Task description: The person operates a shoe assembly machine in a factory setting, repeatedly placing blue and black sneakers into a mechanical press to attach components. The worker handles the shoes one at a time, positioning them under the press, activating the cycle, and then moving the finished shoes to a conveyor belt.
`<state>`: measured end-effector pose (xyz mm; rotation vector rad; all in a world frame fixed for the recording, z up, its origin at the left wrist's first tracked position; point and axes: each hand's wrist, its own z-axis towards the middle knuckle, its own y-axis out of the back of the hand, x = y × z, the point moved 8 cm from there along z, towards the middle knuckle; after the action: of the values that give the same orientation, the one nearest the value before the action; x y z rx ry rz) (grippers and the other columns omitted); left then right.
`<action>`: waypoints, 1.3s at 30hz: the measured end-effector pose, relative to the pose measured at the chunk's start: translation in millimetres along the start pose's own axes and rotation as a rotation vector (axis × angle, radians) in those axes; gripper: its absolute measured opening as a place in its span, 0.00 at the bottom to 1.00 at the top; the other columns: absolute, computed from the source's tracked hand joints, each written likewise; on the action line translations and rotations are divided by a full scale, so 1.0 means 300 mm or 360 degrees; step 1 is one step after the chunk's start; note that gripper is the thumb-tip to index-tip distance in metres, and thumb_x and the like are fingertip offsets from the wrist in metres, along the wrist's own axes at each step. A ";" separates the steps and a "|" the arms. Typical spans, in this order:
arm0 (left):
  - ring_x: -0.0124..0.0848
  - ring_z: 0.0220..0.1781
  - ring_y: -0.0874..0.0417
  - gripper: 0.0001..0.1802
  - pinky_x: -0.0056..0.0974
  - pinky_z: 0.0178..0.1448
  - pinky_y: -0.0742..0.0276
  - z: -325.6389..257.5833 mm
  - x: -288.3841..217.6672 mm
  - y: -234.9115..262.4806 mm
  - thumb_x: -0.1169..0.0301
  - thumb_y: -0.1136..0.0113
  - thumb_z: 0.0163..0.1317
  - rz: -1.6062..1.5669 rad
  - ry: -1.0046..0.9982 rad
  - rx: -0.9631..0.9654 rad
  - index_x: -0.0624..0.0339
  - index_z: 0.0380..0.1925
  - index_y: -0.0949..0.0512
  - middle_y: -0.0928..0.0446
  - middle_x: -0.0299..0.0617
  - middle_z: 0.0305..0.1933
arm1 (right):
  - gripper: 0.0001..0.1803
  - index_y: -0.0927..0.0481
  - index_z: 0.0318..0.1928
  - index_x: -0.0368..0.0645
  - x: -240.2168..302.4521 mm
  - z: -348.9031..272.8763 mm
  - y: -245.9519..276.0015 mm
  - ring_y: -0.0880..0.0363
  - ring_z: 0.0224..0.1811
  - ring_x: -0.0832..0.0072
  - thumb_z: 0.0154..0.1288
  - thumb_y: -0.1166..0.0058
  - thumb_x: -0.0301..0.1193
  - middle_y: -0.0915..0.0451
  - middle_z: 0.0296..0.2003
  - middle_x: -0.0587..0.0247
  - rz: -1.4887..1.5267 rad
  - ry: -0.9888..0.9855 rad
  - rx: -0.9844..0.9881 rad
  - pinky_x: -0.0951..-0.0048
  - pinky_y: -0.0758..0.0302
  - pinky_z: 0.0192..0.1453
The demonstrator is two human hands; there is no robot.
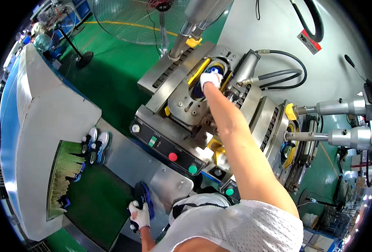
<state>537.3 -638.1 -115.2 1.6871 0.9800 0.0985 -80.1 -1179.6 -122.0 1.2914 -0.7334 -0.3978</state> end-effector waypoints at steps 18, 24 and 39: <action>0.47 0.64 0.27 0.36 0.59 0.60 0.30 -0.106 0.303 -0.180 0.48 0.31 0.55 -0.0142 0.0099 -0.0293 0.53 0.60 0.27 0.26 0.49 0.60 | 0.15 0.18 0.51 0.40 0.312 -0.236 0.153 0.17 0.45 0.71 0.67 0.39 0.31 0.15 0.44 0.60 0.1449 0.0346 0.0927 0.64 0.18 0.47; 0.55 0.67 0.31 0.37 0.62 0.68 0.35 -0.119 0.345 -0.263 0.50 0.31 0.57 -0.0357 -0.0008 -0.0171 0.54 0.62 0.30 0.31 0.54 0.62 | 0.44 0.49 0.78 0.33 0.291 -1.449 0.762 0.46 0.80 0.54 0.69 0.41 0.34 0.49 0.78 0.40 0.1171 0.1332 0.0530 0.60 0.47 0.81; 0.57 0.69 0.31 0.26 0.55 0.74 0.37 0.821 1.421 0.707 0.71 0.46 0.66 0.0076 -0.0085 -0.1206 0.61 0.65 0.30 0.31 0.58 0.68 | 0.52 0.47 0.78 0.42 -0.110 -1.868 0.409 0.55 0.82 0.48 0.60 0.40 0.50 0.50 0.79 0.43 -0.0640 0.1503 0.0323 0.50 0.49 0.80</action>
<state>1060.5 -559.2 -202.1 1.0064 0.7292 0.4023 265.3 -723.6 -68.0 1.6164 0.2951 0.0041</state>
